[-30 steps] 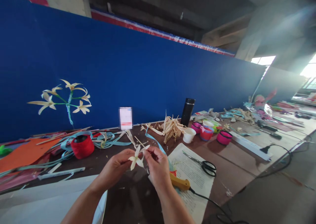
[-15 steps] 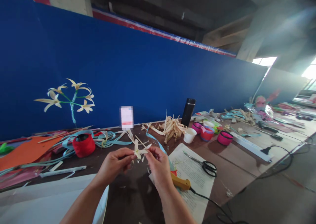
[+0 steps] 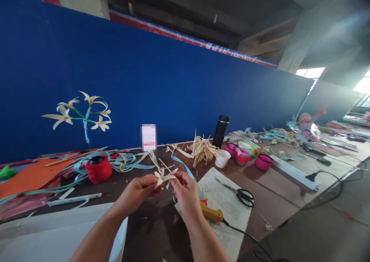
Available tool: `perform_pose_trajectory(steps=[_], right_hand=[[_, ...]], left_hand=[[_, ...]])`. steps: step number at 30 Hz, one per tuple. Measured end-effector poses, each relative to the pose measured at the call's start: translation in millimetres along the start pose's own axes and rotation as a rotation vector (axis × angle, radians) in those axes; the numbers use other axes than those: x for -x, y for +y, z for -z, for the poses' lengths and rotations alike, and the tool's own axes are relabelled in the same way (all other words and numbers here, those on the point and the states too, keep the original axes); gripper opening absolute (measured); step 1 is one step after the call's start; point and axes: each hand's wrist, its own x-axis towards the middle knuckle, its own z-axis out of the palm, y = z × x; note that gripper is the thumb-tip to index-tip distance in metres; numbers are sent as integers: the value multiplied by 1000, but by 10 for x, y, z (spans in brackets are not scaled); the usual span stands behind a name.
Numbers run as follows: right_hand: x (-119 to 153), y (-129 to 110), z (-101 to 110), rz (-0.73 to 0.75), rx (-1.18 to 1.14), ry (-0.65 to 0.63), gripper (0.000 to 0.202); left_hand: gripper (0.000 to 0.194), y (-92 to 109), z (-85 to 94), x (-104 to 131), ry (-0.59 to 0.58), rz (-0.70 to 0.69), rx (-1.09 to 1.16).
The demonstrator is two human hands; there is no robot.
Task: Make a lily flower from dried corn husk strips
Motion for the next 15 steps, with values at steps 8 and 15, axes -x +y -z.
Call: perform_pose_trajectory(steps=[8,15], right_hand=[[-11,13,-6,5,-14,3,24],[-12,7,-14,31,-8,-6,29]], left_hand=[[36,91,-23,35,-12,23,-43],[36,139,-19,35,27,-34,-68]])
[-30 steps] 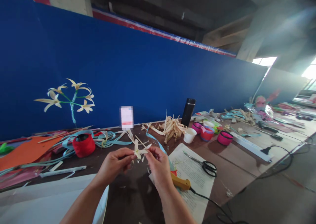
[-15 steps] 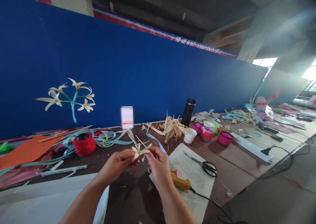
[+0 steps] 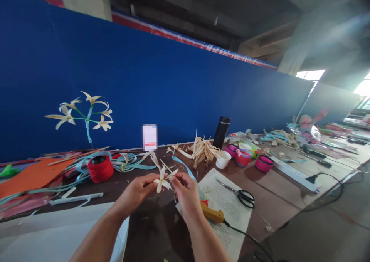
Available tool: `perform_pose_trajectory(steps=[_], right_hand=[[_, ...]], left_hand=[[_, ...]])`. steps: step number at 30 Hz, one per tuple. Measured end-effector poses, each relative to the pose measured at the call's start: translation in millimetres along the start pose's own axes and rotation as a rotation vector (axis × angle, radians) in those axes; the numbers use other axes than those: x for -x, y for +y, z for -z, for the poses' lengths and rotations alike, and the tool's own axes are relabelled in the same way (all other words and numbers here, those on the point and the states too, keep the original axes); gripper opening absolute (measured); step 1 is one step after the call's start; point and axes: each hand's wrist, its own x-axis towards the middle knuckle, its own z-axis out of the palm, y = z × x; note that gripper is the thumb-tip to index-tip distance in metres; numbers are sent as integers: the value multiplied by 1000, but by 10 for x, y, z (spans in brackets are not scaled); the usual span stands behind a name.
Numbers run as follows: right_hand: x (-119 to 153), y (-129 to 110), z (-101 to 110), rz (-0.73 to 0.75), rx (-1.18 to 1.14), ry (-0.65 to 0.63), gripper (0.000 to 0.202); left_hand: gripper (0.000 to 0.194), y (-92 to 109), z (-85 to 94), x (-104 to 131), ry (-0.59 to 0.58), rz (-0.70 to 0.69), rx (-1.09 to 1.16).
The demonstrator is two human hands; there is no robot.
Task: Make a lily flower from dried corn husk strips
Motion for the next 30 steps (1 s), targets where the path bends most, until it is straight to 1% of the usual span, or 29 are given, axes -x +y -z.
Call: perform_pose_trajectory(steps=[6,13,19,23,28,30], right_hand=[[3,7,-7,-28,-25,-2,27],[2,17,-6,-23,-39,2,27],[3,7,-7,-40,-57,0,27],[17,9,-6,-50,-91,-21,25],[48,-37,-21,-89,-196,-69,23],[57,-62,-30,-88,-232,-84,22]], left_hand=[[39,-12,-3,-19,40,81,129],[45,-28,19,6,62,79,164],[33,-154,18,-40,88,145,204],[27,-191,20,-52,101,137,243],[20,-212,6,-61,99,102,357],[18,-217,2,-66,91,81,359]])
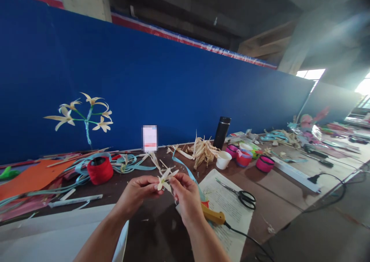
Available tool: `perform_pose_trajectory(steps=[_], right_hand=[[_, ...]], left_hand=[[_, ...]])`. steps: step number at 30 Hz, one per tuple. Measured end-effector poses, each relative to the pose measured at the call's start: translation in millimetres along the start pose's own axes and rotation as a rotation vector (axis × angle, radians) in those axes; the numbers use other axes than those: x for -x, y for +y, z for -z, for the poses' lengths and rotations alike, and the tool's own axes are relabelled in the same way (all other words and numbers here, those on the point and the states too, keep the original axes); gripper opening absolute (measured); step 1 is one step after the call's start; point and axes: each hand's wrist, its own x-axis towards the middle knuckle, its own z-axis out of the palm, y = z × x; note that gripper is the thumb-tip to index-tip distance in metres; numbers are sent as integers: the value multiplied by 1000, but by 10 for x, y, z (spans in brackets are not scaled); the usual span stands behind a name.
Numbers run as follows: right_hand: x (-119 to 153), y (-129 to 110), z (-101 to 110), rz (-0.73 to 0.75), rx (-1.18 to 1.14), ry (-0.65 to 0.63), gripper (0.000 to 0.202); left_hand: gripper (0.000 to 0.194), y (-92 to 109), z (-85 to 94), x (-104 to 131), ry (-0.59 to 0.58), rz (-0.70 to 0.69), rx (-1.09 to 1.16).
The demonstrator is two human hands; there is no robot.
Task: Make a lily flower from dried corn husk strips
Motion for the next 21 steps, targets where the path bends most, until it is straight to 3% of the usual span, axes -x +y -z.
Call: perform_pose_trajectory(steps=[5,21], right_hand=[[17,-39,-26,1,-18,-1,20],[32,-77,-46,-16,-3,-45,17]], left_hand=[[12,2,-7,3,2,-75,-65],[12,-53,-27,-5,15,-56,-34]])
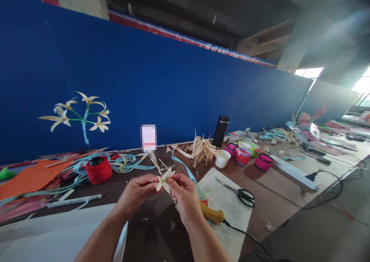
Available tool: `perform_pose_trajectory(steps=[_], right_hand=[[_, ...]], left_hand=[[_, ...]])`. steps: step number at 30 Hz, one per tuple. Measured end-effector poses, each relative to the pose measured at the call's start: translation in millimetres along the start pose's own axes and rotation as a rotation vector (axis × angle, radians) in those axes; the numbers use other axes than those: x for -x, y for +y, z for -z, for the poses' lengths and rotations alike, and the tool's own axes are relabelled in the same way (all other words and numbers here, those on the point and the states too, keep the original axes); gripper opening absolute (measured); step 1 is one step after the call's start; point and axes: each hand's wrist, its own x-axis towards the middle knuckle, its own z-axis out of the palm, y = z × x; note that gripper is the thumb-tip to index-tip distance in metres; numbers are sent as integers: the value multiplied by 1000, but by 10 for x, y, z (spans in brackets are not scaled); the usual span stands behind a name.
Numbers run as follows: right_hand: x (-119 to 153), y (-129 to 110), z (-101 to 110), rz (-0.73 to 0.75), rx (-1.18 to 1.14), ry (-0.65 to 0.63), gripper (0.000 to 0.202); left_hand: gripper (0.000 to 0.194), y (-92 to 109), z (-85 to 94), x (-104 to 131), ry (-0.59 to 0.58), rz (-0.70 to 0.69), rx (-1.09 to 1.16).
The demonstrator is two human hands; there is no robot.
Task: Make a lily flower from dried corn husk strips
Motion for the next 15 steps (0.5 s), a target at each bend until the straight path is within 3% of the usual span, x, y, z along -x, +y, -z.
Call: perform_pose_trajectory(steps=[5,10,15], right_hand=[[-8,47,28,-6,9,-7,16],[6,30,20,3,31,-12,16],[30,5,5,-10,46,-13,15]], left_hand=[[8,-54,-10,-13,3,-16,110],[9,-67,-10,-8,18,65,223],[13,-38,-33,7,15,75,202]])
